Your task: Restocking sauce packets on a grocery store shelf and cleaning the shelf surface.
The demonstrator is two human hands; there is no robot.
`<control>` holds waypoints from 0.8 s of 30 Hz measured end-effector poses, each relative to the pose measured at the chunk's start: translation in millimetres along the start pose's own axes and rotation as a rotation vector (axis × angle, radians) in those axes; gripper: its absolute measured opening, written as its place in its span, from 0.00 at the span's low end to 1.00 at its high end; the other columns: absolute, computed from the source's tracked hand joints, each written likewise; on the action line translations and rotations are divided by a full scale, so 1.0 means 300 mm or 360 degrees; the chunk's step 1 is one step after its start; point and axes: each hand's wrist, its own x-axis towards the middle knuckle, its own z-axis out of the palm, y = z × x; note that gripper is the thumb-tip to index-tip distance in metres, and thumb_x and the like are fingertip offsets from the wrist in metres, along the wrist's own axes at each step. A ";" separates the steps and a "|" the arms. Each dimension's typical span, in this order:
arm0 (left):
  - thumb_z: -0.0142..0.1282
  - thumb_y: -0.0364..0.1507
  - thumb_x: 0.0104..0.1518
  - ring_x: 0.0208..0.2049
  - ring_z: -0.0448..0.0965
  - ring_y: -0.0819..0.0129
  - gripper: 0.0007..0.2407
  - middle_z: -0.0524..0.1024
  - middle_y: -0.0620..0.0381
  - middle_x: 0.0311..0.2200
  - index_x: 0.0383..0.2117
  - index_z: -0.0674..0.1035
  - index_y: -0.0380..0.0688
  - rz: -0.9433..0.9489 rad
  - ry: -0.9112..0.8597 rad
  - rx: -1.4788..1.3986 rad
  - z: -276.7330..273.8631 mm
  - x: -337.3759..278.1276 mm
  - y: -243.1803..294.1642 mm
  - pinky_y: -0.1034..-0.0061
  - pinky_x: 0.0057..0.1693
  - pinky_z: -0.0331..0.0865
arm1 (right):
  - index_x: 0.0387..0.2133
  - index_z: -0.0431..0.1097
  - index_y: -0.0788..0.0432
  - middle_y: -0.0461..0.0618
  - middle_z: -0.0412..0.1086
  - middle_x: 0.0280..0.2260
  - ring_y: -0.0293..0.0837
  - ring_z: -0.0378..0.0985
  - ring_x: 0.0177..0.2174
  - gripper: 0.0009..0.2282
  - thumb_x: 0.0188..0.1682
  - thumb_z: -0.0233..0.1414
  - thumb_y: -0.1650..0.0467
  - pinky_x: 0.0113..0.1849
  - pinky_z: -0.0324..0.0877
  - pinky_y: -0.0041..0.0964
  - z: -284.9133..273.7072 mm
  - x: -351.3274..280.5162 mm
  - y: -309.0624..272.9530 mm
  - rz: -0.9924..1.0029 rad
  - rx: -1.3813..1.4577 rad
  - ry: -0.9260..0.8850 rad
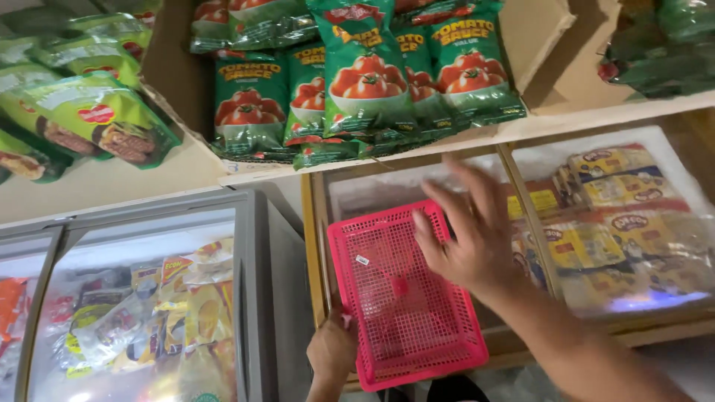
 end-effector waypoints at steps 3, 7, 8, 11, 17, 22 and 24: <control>0.51 0.42 0.57 0.46 0.81 0.45 0.18 0.82 0.45 0.41 0.52 0.76 0.54 -0.0145 -0.0154 -0.0103 -0.030 0.007 0.027 0.53 0.50 0.74 | 0.64 0.62 0.57 0.61 0.50 0.69 0.62 0.56 0.68 0.27 0.55 0.62 0.61 0.66 0.57 0.62 -0.007 0.170 0.014 -0.0093 -0.0110 -0.0018; 0.50 0.36 0.59 0.49 0.77 0.38 0.19 0.77 0.37 0.48 0.57 0.73 0.47 0.0246 0.0316 -0.0234 0.109 0.092 -0.126 0.52 0.53 0.71 | 0.70 0.55 0.51 0.59 0.42 0.71 0.65 0.51 0.69 0.32 0.57 0.60 0.55 0.68 0.55 0.64 0.063 0.286 0.089 -0.0176 -0.0128 -0.0112; 0.50 0.33 0.57 0.53 0.74 0.40 0.24 0.73 0.36 0.52 0.62 0.66 0.43 0.0368 0.0271 -0.0589 0.117 0.101 -0.157 0.53 0.55 0.69 | 0.72 0.53 0.47 0.58 0.41 0.72 0.67 0.50 0.69 0.33 0.58 0.59 0.54 0.68 0.54 0.64 0.080 0.288 0.090 -0.0167 -0.0149 -0.0201; 0.53 0.30 0.54 0.52 0.72 0.40 0.32 0.71 0.36 0.54 0.68 0.55 0.44 0.0413 0.0022 -0.1247 0.184 0.188 -0.201 0.53 0.57 0.67 | 0.74 0.50 0.42 0.57 0.39 0.73 0.68 0.51 0.69 0.33 0.60 0.59 0.55 0.68 0.55 0.63 0.117 0.333 0.111 -0.0181 -0.0157 -0.0307; 0.59 0.32 0.53 0.53 0.70 0.37 0.25 0.70 0.34 0.53 0.58 0.71 0.39 0.0972 0.0592 -0.0343 0.167 0.134 -0.154 0.53 0.55 0.68 | 0.71 0.56 0.43 0.58 0.44 0.71 0.66 0.56 0.64 0.31 0.55 0.61 0.63 0.62 0.61 0.58 0.128 0.360 0.099 -0.0142 -0.0109 -0.0374; 0.55 0.37 0.57 0.38 0.84 0.45 0.19 0.82 0.37 0.35 0.51 0.77 0.42 -0.0145 -0.0240 -0.0529 0.132 0.125 -0.059 0.56 0.47 0.76 | 0.63 0.68 0.48 0.54 0.57 0.68 0.57 0.65 0.60 0.25 0.51 0.57 0.78 0.60 0.68 0.51 0.124 0.357 0.127 -0.0121 0.0030 -0.0168; 0.60 0.35 0.55 0.38 0.79 0.39 0.17 0.79 0.37 0.36 0.45 0.78 0.35 0.0483 0.0322 -0.0541 0.264 0.178 -0.165 0.54 0.42 0.73 | 0.59 0.72 0.52 0.53 0.65 0.62 0.52 0.72 0.57 0.23 0.51 0.51 0.84 0.56 0.73 0.44 0.101 0.357 0.124 -0.0104 0.0187 0.0008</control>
